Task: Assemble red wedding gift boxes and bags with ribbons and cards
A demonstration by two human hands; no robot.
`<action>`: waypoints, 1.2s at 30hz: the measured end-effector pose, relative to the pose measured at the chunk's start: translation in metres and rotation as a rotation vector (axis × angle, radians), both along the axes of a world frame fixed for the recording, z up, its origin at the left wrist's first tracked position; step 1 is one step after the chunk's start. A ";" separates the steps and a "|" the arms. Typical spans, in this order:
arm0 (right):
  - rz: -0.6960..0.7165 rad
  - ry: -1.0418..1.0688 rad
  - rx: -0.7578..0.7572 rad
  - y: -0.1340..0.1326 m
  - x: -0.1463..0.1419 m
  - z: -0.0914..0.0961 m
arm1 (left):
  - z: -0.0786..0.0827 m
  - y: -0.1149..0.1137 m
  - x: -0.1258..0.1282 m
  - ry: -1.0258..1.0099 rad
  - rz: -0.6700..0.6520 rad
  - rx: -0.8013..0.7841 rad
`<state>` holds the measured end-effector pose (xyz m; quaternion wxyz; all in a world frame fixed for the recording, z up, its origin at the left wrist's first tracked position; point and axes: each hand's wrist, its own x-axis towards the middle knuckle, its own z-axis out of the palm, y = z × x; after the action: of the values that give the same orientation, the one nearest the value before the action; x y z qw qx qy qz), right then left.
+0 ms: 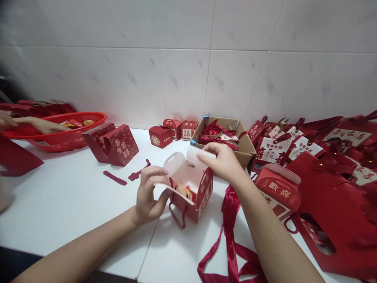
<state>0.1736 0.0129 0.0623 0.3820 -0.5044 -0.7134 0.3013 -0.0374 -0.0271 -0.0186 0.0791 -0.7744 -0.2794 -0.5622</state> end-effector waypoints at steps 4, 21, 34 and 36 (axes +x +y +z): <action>0.166 -0.189 -0.317 0.019 0.005 -0.018 | 0.000 0.023 -0.008 -0.041 -0.034 -0.201; -0.373 -0.392 0.193 -0.018 0.057 0.020 | 0.008 0.096 -0.127 -0.213 0.747 -0.206; 0.174 -0.699 0.560 -0.030 -0.021 -0.014 | -0.002 0.015 0.002 0.198 -0.246 -0.118; 0.150 -0.719 0.536 -0.030 -0.023 -0.015 | 0.000 0.016 -0.001 0.206 -0.375 -0.188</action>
<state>0.1511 -0.0168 0.0471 0.2042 -0.4072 -0.8881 -0.0618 -0.0383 -0.0109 -0.0189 -0.0710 -0.8699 -0.1723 -0.4567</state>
